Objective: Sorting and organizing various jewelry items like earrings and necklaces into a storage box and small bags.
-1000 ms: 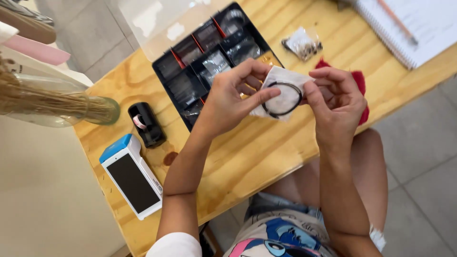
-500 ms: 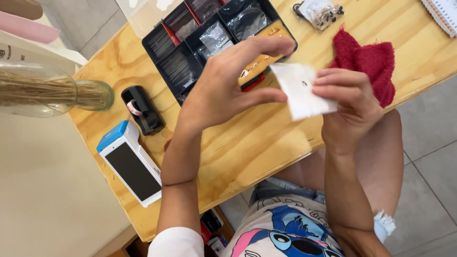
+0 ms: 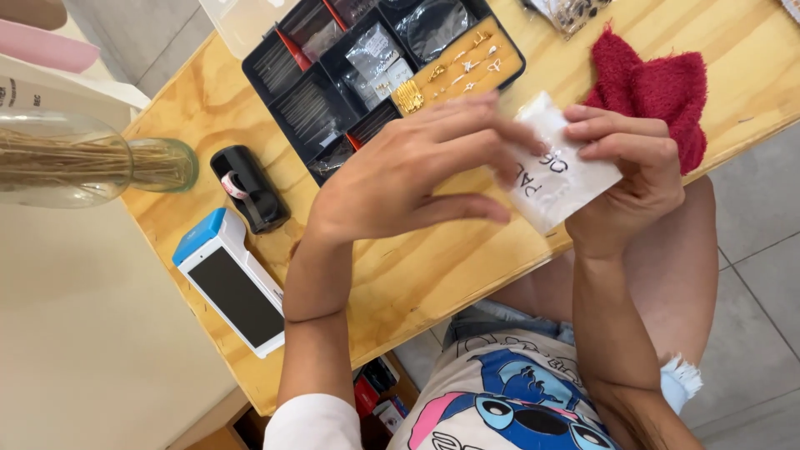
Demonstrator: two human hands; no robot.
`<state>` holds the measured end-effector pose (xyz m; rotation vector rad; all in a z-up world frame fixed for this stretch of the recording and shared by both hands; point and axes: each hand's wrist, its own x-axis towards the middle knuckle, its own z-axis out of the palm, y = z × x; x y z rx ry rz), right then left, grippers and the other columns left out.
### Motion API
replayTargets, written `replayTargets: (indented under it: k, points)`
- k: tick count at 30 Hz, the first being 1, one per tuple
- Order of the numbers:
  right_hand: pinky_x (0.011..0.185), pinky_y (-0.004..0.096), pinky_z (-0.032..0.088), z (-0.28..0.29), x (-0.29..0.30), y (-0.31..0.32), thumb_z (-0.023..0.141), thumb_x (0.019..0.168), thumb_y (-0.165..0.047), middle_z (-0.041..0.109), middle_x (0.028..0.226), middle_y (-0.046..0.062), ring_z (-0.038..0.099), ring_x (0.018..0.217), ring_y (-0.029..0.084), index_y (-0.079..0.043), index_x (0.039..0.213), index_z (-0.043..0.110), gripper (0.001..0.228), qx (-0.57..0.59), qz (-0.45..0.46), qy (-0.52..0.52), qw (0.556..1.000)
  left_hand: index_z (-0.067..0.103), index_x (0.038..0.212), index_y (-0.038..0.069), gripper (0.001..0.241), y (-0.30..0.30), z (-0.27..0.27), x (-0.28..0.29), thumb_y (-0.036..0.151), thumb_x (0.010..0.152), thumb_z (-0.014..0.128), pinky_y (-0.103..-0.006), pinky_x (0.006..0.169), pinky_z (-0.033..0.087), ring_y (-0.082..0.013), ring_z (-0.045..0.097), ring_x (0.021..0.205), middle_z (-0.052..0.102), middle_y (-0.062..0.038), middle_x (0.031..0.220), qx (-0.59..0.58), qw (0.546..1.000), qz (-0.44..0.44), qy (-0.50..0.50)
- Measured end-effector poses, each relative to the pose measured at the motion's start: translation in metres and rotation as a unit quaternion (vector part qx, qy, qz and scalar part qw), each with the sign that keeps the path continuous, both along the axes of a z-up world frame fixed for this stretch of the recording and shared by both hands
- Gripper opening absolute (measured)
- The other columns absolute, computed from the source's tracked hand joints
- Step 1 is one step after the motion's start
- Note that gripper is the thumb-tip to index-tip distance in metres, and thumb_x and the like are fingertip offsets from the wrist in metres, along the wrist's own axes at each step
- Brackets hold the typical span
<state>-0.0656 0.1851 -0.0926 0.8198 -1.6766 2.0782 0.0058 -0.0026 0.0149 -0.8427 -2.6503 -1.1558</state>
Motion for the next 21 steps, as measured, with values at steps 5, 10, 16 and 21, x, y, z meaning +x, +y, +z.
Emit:
replayTargets:
  k: [5, 10, 16, 21]
  points:
    - [0.083, 0.046, 0.062, -0.005, -0.012, 0.008, 0.068, 0.104, 0.0, 0.063, 0.085, 0.024, 0.071, 0.087, 0.04, 0.002, 0.087, 0.051, 0.024, -0.009, -0.075, 0.058, 0.995, 0.062, 0.097, 0.006, 0.034, 0.002, 0.002, 0.007, 0.035, 0.107, 0.047, -0.0372, 0.08, 0.048, -0.0258, 0.064, 0.085, 0.067, -0.005, 0.096, 0.034, 0.999, -0.007, -0.002]
    - [0.079, 0.042, 0.056, 0.001, -0.006, 0.008, 0.066, 0.104, -0.011, 0.059, 0.087, 0.016, 0.064, 0.085, 0.035, -0.003, 0.085, 0.053, 0.025, 0.01, -0.155, 0.164, 0.974, 0.052, 0.116, 0.007, 0.024, 0.016, -0.008, 0.001, 0.029, 0.109, 0.053, -0.0444, 0.095, 0.05, -0.0348, 0.06, 0.118, 0.055, -0.015, 0.122, -0.011, 0.979, 0.201, 0.001]
    - [0.072, 0.046, 0.06, 0.003, 0.0, 0.007, 0.064, 0.105, -0.005, 0.063, 0.085, 0.024, 0.07, 0.077, 0.042, 0.003, 0.085, 0.052, 0.024, 0.044, -0.094, 0.193, 0.976, 0.059, 0.126, 0.01, 0.042, 0.007, -0.031, -0.006, 0.019, 0.094, 0.084, -0.0254, 0.081, 0.054, -0.0107, 0.067, 0.085, 0.07, -0.001, 0.095, 0.15, 0.972, 0.166, -0.069]
    - [0.095, 0.052, 0.065, 0.001, -0.014, 0.019, 0.061, 0.104, 0.018, 0.067, 0.108, 0.037, 0.072, 0.103, 0.048, 0.016, 0.09, 0.066, 0.015, 0.108, 0.011, 0.164, 0.981, 0.064, 0.107, 0.013, 0.017, 0.006, -0.021, -0.003, 0.013, 0.097, 0.077, -0.0286, 0.081, 0.047, -0.0144, 0.057, 0.087, 0.056, 0.0, 0.097, 0.088, 0.97, 0.221, -0.053]
